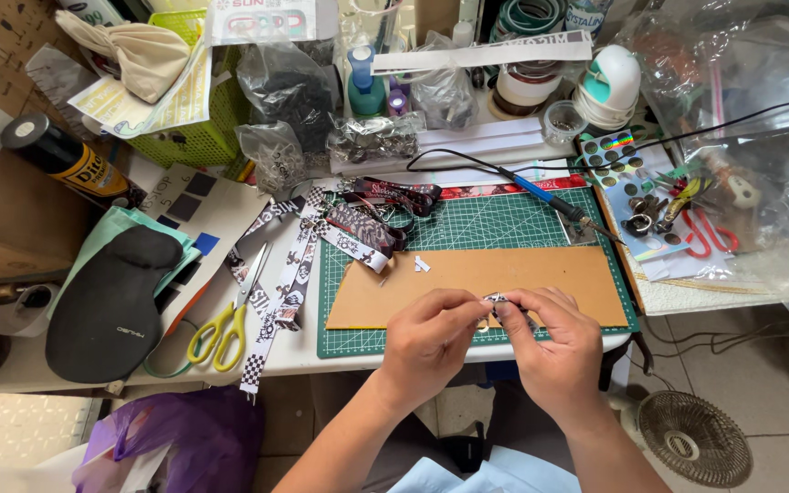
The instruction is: The person assembles a fabric keychain by folding a printed ribbon, cutting it with scissors, and sealing the ends with a soldering iron. They attach a metal keyring to the folded ribbon and secure it by heating the fabric around the ring.
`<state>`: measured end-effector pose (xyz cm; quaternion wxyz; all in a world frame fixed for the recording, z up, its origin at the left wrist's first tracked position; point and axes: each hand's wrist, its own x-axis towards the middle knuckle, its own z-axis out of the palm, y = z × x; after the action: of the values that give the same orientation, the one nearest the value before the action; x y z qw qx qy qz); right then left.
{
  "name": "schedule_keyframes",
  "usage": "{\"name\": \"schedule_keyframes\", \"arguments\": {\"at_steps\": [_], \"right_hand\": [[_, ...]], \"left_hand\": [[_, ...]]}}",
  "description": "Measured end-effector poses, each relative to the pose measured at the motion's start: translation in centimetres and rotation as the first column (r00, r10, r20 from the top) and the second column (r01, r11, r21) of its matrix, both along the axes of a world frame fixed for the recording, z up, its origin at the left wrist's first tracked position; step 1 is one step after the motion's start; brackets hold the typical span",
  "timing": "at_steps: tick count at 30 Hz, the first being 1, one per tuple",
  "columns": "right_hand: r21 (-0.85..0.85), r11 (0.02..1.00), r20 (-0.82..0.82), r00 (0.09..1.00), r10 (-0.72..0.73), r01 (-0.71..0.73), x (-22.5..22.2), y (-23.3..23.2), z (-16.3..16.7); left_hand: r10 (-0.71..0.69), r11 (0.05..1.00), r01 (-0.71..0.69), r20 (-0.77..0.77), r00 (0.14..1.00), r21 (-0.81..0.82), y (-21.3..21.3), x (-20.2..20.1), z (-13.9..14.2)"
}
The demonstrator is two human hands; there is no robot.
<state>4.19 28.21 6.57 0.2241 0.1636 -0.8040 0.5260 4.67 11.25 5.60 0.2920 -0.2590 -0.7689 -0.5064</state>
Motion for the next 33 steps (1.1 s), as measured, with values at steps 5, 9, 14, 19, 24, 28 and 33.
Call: {"name": "schedule_keyframes", "arguments": {"at_steps": [5, 9, 14, 19, 24, 28, 33], "right_hand": [[0.011, 1.0, -0.023, 1.0, 0.015, -0.015, 0.0, 0.1, -0.7], [-0.081, 0.996, -0.05, 0.998, 0.027, -0.031, 0.4, -0.1, -1.6], [-0.082, 0.994, -0.107, 0.992, 0.062, -0.071, 0.5, 0.1, -2.1], [0.017, 0.994, -0.133, 0.985, 0.109, -0.108, 0.8, 0.7, -1.8], [0.051, 0.992, -0.146, 0.982, 0.122, -0.116, 0.7, 1.0, -1.2], [0.073, 0.987, -0.107, 0.983, 0.149, -0.141, 0.7, 1.2, -0.8], [-0.008, 0.984, -0.106, 0.979, 0.176, -0.178, 0.9, 1.4, -1.3]], "left_hand": [[-0.023, 0.999, 0.024, -0.03, 0.999, 0.034, 0.2, 0.2, -0.5], [-0.048, 0.998, 0.047, 0.026, 0.999, 0.052, 0.3, 0.1, -0.3], [-0.197, 0.979, 0.192, 0.073, 0.978, 0.068, -1.0, 0.5, 0.8], [-0.164, 0.986, 0.166, 0.081, 0.983, -0.023, -1.6, -0.2, 1.7], [-0.165, 0.97, 0.164, 0.006, 0.986, -0.178, -1.9, -0.1, 2.1], [-0.1, 0.966, 0.064, -0.132, 0.986, -0.251, -1.6, 0.0, 2.0], [-0.022, 0.949, -0.125, -0.456, 0.89, -0.289, -1.1, -0.2, 1.9]]}}
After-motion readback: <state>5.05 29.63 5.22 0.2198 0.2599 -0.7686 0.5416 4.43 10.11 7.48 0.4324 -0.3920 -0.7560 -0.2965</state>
